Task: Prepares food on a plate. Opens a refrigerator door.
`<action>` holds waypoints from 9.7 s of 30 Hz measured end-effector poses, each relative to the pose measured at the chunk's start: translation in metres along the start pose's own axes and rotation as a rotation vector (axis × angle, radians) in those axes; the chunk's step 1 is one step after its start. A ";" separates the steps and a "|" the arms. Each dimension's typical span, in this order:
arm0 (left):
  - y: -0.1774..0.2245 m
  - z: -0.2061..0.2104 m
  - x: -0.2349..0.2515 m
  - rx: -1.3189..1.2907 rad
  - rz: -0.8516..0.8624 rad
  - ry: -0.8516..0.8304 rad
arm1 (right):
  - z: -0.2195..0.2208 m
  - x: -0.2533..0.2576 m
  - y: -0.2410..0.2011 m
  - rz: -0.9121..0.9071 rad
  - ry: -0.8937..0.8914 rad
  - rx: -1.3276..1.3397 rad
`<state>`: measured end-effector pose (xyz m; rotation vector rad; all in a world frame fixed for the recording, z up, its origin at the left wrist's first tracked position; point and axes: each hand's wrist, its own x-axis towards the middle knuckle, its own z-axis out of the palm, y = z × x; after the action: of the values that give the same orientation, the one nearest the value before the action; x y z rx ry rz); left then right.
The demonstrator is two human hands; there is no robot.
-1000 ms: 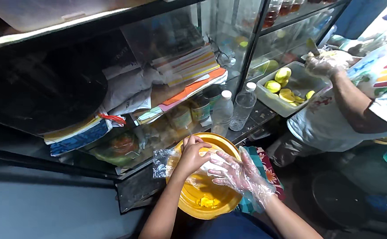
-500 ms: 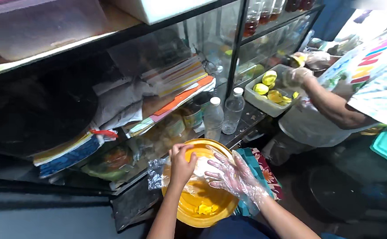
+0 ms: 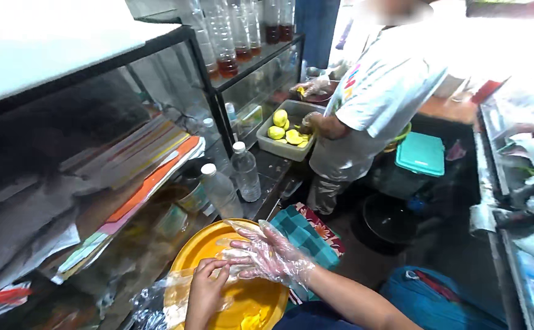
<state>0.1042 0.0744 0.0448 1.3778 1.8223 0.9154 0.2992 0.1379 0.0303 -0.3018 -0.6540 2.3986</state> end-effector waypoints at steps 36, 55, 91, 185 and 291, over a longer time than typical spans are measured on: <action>0.005 0.005 -0.004 0.034 -0.020 -0.049 | -0.009 0.011 -0.003 -0.046 0.072 0.188; -0.008 -0.007 0.007 -0.086 -0.088 0.130 | -0.005 0.011 0.002 -0.033 0.064 0.119; 0.007 0.008 0.027 0.487 0.849 0.429 | 0.002 0.003 0.020 0.284 0.089 -0.173; 0.033 0.102 -0.057 0.097 0.780 -0.211 | -0.018 0.034 0.002 -0.192 0.302 0.004; 0.038 0.028 -0.009 -0.802 -0.212 0.105 | 0.030 -0.004 0.021 -0.518 -0.205 -1.388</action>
<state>0.1487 0.0775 0.0629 0.6319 1.3785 1.4073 0.2802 0.1098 0.0444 -0.3591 -2.1046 1.1595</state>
